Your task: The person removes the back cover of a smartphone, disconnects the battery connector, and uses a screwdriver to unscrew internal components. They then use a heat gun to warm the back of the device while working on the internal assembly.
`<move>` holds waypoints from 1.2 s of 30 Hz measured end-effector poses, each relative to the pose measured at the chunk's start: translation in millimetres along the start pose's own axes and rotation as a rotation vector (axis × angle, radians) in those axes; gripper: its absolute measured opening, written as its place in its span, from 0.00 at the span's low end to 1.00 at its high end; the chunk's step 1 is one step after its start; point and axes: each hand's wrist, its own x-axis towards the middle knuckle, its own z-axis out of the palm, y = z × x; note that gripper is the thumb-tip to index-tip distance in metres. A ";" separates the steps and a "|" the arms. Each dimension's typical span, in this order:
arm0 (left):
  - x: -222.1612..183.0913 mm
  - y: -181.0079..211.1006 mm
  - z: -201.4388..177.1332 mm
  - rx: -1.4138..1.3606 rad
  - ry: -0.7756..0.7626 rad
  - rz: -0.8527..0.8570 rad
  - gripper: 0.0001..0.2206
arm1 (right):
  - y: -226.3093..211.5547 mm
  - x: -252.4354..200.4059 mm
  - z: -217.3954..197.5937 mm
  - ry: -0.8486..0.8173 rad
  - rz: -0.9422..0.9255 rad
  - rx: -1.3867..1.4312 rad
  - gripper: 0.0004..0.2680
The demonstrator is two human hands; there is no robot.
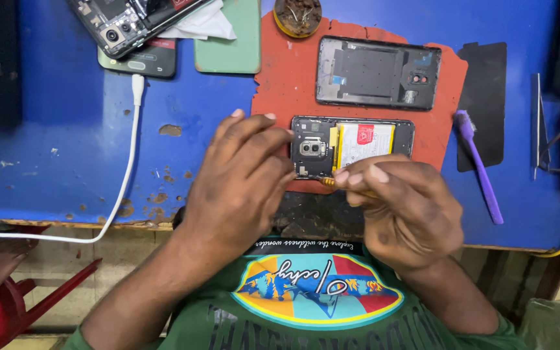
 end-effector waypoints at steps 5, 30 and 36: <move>-7.2 -1.9 -2.9 -0.028 -0.003 -0.019 0.09 | 8.4 0.8 0.1 -0.124 -0.066 -0.113 0.16; -3.8 -2.3 2.9 -0.026 -0.038 -0.020 0.08 | 3.2 27.3 4.6 -0.221 0.016 0.197 0.12; -4.3 -2.4 1.9 -0.023 -0.044 -0.020 0.08 | 2.1 26.4 6.7 -0.190 0.039 0.175 0.13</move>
